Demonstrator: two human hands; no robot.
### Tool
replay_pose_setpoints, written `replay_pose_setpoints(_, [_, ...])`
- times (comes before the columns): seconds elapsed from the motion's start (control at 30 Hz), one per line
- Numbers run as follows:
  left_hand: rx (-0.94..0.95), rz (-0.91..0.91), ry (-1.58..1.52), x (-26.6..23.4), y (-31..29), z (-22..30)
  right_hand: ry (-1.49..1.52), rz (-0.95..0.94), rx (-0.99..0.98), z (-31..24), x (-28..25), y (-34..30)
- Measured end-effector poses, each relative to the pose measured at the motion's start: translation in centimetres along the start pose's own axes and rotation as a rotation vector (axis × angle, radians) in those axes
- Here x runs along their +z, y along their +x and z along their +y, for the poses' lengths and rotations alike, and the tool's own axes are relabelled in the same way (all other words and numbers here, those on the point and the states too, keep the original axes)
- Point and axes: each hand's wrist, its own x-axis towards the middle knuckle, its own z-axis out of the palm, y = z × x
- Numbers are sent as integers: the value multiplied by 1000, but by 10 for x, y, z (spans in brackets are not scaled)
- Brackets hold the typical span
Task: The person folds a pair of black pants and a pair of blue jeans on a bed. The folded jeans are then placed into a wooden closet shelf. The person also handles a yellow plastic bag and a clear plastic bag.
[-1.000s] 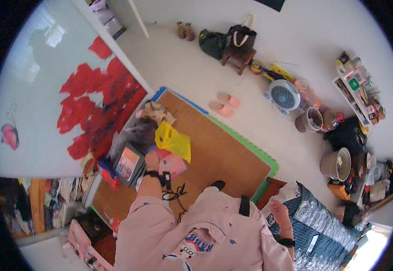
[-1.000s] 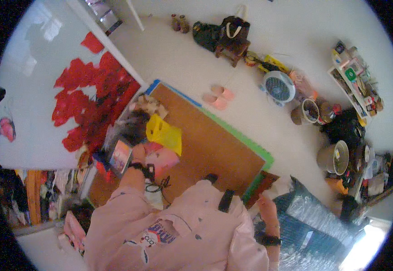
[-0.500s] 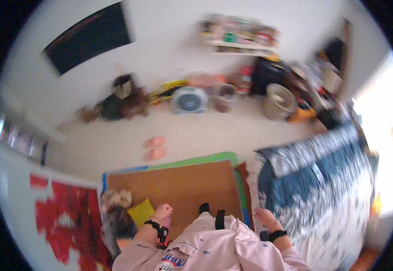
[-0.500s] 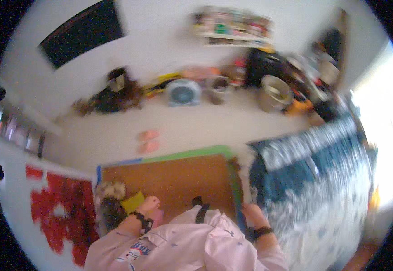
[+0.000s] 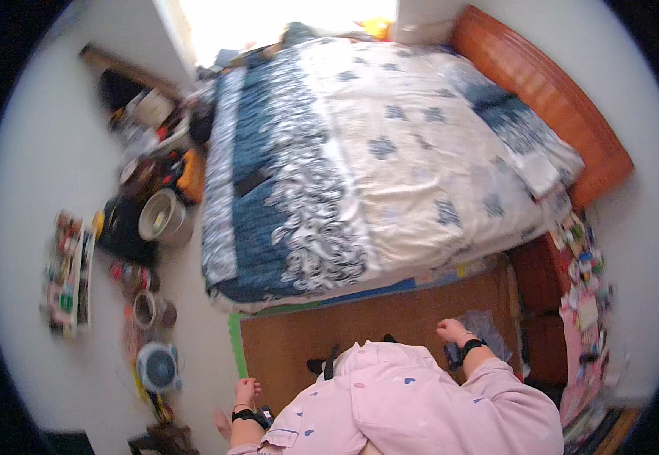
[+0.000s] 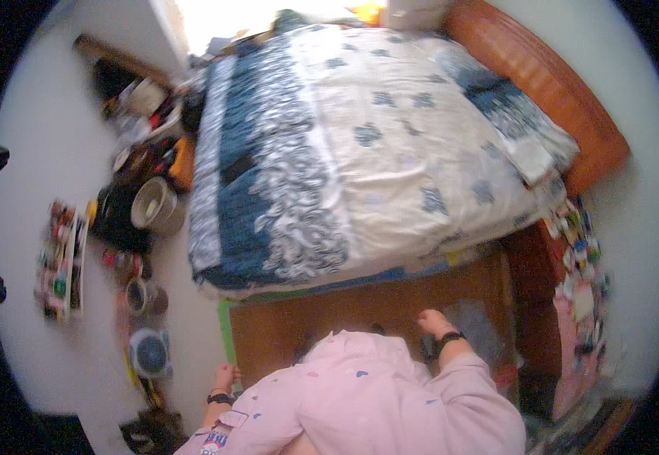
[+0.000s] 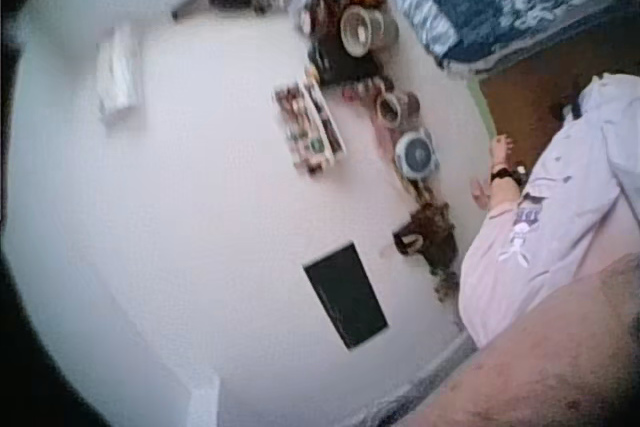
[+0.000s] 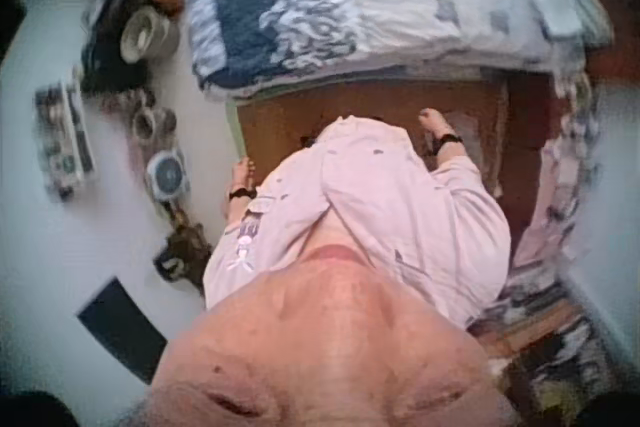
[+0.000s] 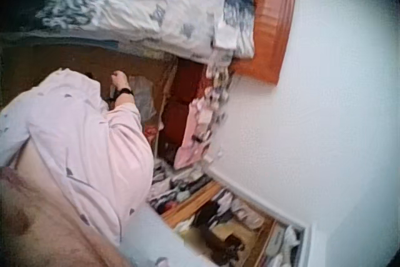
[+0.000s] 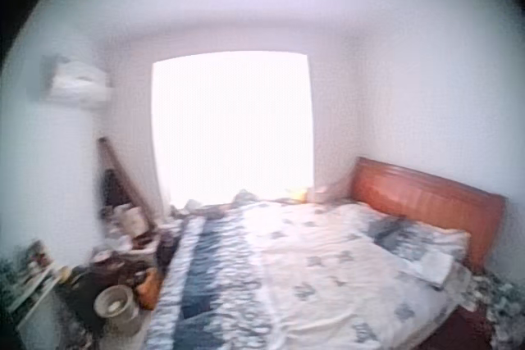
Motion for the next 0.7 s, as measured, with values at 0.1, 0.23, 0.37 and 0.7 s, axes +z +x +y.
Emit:
replay_pose_setpoints(0.1, [154, -153, 181, 58, 13, 63, 73, -36, 269, 85, 0, -55])
replay_pose_setpoints(0.23, [368, -329, 392, 164, 24, 130, 337, 51, 505, 191, 35, -112])
replay_pose_setpoints(0.37, [505, -444, 660, 269, 7, 190, 715, 193, 581, 219, 60, -125])
replay_pose_setpoints(0.7, [722, -679, 1253, 425, 15, 271, 1013, 149, 651, 186, 26, -103])
